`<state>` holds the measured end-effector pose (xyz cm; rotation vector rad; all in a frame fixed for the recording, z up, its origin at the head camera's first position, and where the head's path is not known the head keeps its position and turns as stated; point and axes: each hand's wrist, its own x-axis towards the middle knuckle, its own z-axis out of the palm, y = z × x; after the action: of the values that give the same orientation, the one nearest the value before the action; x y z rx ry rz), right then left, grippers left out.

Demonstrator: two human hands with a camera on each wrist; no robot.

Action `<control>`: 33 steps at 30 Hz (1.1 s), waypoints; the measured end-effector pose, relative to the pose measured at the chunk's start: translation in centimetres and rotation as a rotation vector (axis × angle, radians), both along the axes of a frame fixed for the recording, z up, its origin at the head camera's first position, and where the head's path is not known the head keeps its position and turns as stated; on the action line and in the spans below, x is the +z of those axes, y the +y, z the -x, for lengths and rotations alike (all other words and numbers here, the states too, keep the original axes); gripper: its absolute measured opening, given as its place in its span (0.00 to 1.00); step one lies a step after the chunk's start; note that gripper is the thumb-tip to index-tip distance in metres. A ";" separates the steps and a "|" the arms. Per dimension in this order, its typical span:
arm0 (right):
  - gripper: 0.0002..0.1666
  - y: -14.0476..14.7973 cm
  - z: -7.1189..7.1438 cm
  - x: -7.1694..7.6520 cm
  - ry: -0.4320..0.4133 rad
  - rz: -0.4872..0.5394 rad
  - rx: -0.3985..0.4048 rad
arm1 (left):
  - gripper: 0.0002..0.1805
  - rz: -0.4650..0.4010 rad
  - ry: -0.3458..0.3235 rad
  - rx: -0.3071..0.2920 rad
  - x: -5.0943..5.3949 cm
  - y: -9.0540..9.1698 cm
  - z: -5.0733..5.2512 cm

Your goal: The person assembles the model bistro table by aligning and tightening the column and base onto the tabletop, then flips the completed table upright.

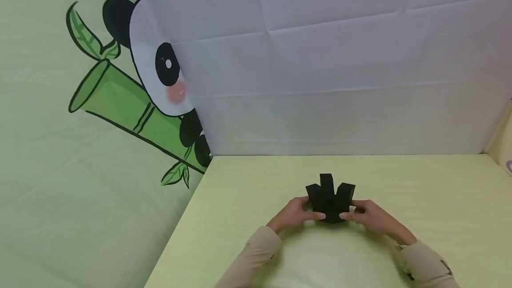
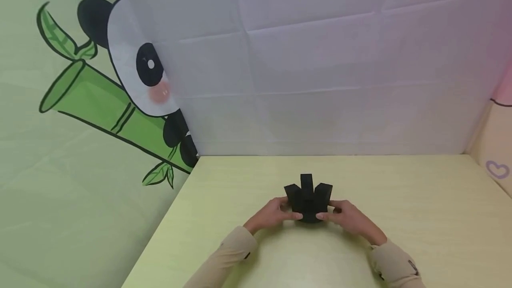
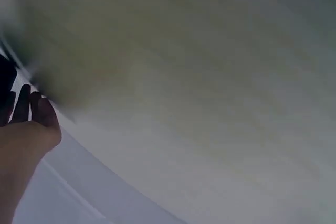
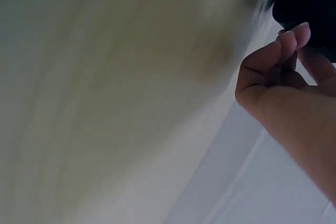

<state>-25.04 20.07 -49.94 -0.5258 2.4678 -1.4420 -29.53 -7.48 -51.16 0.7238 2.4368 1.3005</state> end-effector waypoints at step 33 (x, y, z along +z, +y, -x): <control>0.51 1.8 2.9 7.9 -0.581 -0.038 -0.037 | 0.56 0.285 -0.747 0.047 9.7 4.6 3.4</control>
<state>-27.98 21.85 -42.02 -0.0352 2.0389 -1.3214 -32.96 -2.92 -41.49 0.0694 1.9525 0.9646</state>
